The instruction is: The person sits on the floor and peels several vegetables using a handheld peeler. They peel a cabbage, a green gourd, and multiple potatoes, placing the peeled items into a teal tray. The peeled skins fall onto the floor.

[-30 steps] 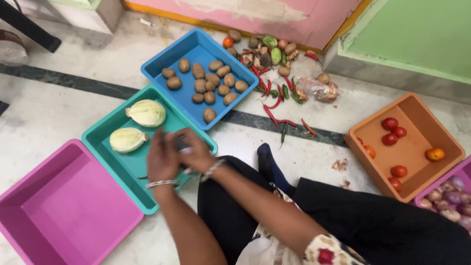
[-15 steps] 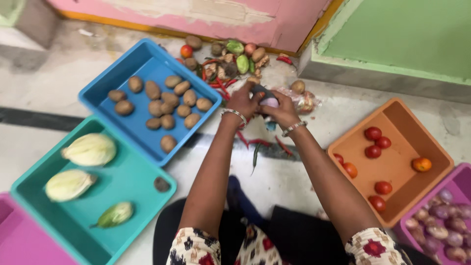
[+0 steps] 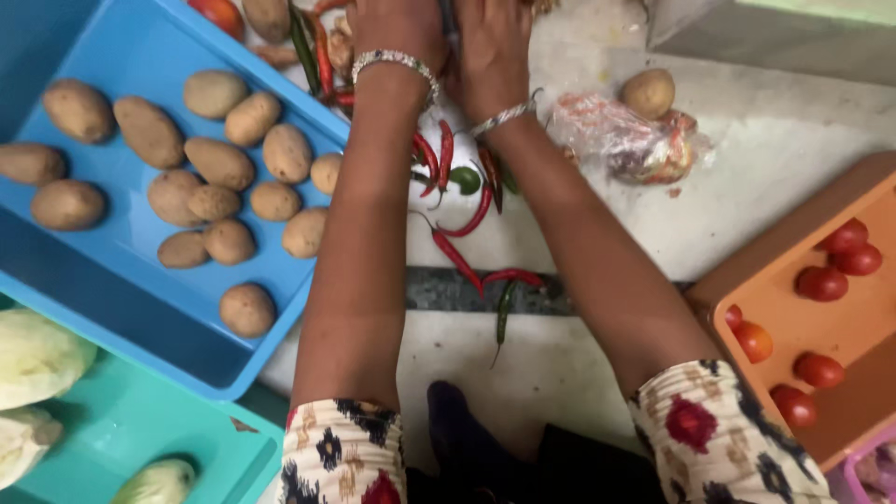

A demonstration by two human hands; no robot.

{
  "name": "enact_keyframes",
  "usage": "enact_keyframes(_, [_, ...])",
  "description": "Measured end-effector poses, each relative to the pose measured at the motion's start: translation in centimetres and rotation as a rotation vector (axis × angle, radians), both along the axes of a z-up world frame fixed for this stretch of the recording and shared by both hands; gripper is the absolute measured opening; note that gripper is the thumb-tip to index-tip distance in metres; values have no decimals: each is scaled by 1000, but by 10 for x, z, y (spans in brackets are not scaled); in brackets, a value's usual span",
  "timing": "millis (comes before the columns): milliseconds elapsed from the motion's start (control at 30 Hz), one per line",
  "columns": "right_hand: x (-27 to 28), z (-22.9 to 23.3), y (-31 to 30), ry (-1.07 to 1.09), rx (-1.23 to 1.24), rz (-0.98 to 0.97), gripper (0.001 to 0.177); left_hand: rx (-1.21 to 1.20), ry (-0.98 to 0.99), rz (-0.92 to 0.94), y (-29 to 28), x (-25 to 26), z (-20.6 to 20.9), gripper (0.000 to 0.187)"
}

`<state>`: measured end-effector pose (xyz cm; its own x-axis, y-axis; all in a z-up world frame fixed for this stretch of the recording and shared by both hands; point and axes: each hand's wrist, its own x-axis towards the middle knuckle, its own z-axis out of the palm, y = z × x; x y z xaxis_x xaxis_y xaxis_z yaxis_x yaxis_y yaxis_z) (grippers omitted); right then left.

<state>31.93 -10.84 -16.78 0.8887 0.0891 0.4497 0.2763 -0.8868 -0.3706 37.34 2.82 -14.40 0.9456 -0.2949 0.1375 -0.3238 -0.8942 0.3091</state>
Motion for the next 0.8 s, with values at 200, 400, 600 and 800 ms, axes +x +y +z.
enact_keyframes(200, [-75, 94, -23, -30, 207, 95, 68, -174, -128, -65, 4, -64, 88, 30])
enact_keyframes(400, [-203, 197, -39, 69, 280, 259, 62, -199, 3, -226, 6, -184, 136, 10])
enact_keyframes(600, [-300, 250, -52, 128, 202, 298, 65, -614, 4, -120, -7, -309, 138, 22])
enact_keyframes(800, [-404, 276, -90, 181, 499, 160, 59, -930, 454, -80, -18, -426, 155, 32])
